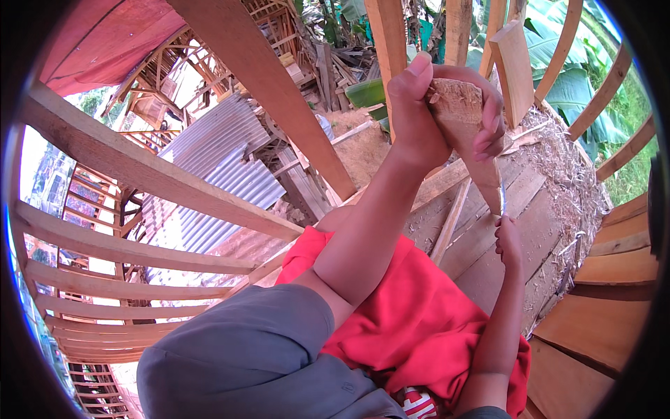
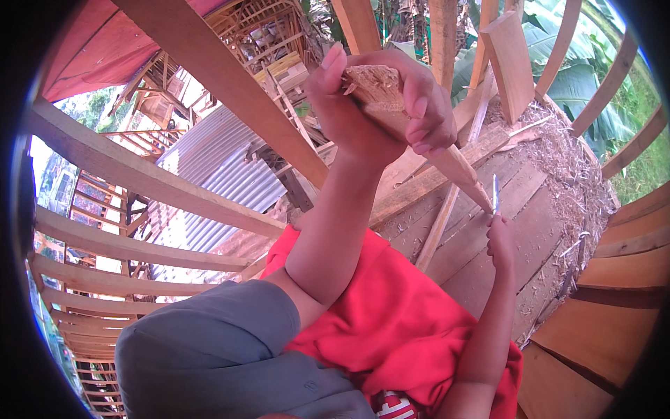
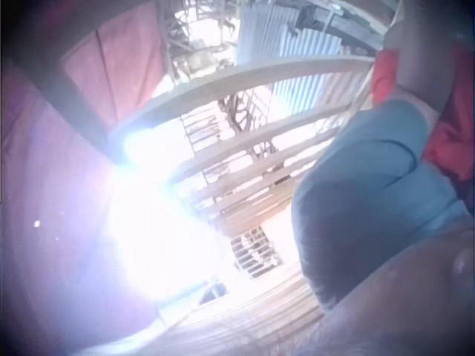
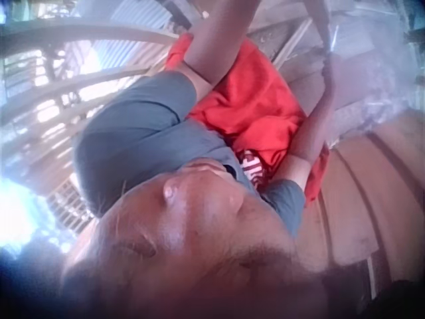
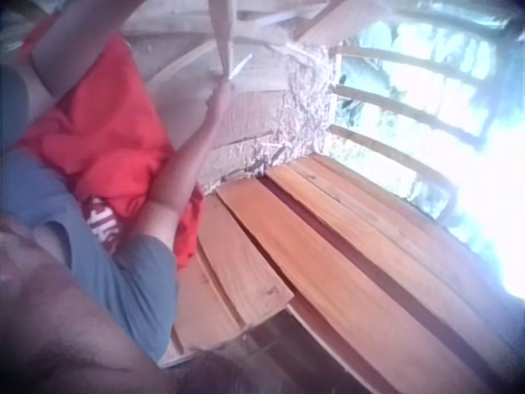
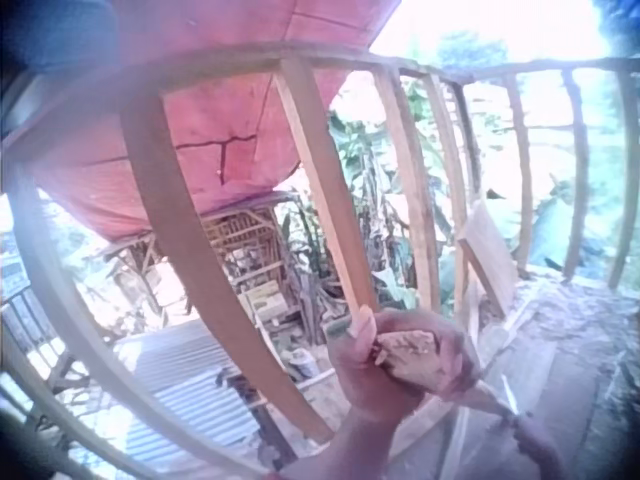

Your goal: The person carves a wooden stick using a knife, holding the stick in the left hand and the knife in the right. They repeatedly shave off thin layers of wood to shape the stick, with wood shavings accumulating on the floor.

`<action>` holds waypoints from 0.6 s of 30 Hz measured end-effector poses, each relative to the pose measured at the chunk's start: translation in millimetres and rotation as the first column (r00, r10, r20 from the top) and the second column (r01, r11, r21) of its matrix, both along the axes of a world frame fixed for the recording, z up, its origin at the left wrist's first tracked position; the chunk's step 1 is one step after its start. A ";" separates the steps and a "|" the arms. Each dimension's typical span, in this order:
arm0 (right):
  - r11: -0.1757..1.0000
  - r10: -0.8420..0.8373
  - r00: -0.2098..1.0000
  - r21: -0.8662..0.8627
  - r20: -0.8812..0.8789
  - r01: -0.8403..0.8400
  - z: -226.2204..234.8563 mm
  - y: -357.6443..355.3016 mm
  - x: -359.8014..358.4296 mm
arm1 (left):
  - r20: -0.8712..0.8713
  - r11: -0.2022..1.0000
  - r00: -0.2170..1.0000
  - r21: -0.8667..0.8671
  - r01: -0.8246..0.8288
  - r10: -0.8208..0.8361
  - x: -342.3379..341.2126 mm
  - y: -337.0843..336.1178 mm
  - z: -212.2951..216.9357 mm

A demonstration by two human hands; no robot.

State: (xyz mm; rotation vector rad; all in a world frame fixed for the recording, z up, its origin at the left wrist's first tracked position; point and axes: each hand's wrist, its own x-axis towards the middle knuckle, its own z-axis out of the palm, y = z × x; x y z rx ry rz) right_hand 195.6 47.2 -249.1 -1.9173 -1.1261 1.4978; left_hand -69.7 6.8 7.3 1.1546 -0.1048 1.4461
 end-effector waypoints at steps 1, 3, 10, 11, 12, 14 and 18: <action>1.000 0.008 1.000 -0.022 -0.017 -0.008 4.8 -1.3 -3.3 | -0.021 0.999 0.999 0.035 -0.028 0.029 -1.0 0.3 -0.7; 0.999 0.007 1.000 -0.041 0.003 -0.007 5.8 0.9 -2.9 | -0.062 0.997 0.998 0.076 -0.013 0.018 1.1 3.5 -2.5; 0.992 -0.061 0.987 -0.115 -0.147 0.044 -1.5 2.7 -2.3 | -0.047 0.999 0.998 -0.016 -0.048 0.047 3.7 -1.3 -4.7; 0.990 -0.076 0.979 -0.129 -0.188 0.052 0.1 0.9 -3.0 | -0.052 0.999 0.998 -0.013 -0.048 0.048 3.0 -1.1 -6.0; 0.988 -0.093 0.969 -0.144 -0.229 0.060 1.5 -1.3 -4.2 | -0.057 0.999 0.997 -0.011 -0.048 0.047 2.1 -1.1 -7.2; 0.982 -0.120 0.943 -0.177 -0.311 0.066 1.0 -1.0 -1.3 | -0.079 0.998 0.995 0.026 -0.064 0.066 2.6 1.0 -9.1; 0.966 -0.141 0.854 -0.258 -0.501 0.008 -3.7 4.6 8.6 | -0.121 0.992 0.991 0.115 -0.050 0.064 3.7 5.1 -5.2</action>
